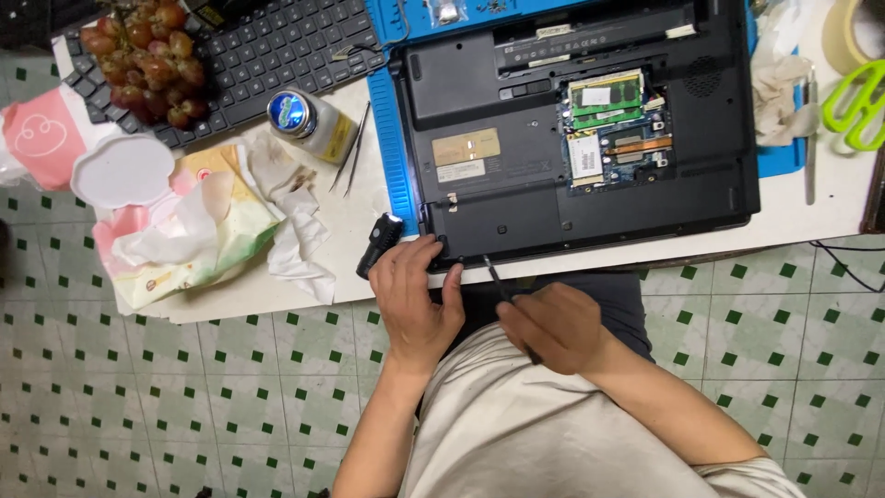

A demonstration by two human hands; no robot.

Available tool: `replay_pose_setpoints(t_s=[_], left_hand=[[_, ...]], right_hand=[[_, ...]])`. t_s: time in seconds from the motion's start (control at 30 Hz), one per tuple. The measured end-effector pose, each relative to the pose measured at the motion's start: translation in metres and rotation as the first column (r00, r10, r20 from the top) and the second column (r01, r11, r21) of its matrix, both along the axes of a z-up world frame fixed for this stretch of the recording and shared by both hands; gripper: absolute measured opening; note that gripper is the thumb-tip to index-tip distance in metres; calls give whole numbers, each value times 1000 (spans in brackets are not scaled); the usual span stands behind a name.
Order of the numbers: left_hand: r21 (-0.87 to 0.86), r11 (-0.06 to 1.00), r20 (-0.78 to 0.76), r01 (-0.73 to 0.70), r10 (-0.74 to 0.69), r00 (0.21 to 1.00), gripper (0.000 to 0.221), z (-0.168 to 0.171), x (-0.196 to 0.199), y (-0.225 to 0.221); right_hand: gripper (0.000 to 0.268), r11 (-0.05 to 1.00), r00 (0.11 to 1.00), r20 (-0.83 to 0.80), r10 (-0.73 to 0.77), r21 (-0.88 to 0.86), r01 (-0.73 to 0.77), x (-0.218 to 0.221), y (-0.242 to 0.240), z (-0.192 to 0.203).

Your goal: Disassembling a laptop by unscrewing the back panel and inspecting internal components using a flashlight and screwdriver.

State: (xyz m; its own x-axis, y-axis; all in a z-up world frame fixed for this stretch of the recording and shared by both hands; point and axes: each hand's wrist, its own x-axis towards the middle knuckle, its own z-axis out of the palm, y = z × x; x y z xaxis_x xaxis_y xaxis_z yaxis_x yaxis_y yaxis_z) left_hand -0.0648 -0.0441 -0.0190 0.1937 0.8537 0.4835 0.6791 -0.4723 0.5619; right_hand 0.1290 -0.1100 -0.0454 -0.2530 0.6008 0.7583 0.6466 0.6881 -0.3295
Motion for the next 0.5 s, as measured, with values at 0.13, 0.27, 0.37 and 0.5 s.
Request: replay_pose_setpoints(t_s=[0.13,0.27,0.37,0.5], left_hand=[[58,997,-62,41,-37,997,30,5,2,10],[104,983,-179,151,-131,975,35,7,5,20],[109,980,-189,168,-145,971,37,3,8,26],[155,978,-199,138,-106,974,36,-9,12,24]], right_hand=[[18,991,996,-43,-82,-108,77,27,-10,5],[10,986,936,-311,-167,-62,156,51,-15,-12],[20,966,817,-520,-250,-80,245,64,-12,-16],[39,935,657,-666,-354,-268,233,72,-1,8]])
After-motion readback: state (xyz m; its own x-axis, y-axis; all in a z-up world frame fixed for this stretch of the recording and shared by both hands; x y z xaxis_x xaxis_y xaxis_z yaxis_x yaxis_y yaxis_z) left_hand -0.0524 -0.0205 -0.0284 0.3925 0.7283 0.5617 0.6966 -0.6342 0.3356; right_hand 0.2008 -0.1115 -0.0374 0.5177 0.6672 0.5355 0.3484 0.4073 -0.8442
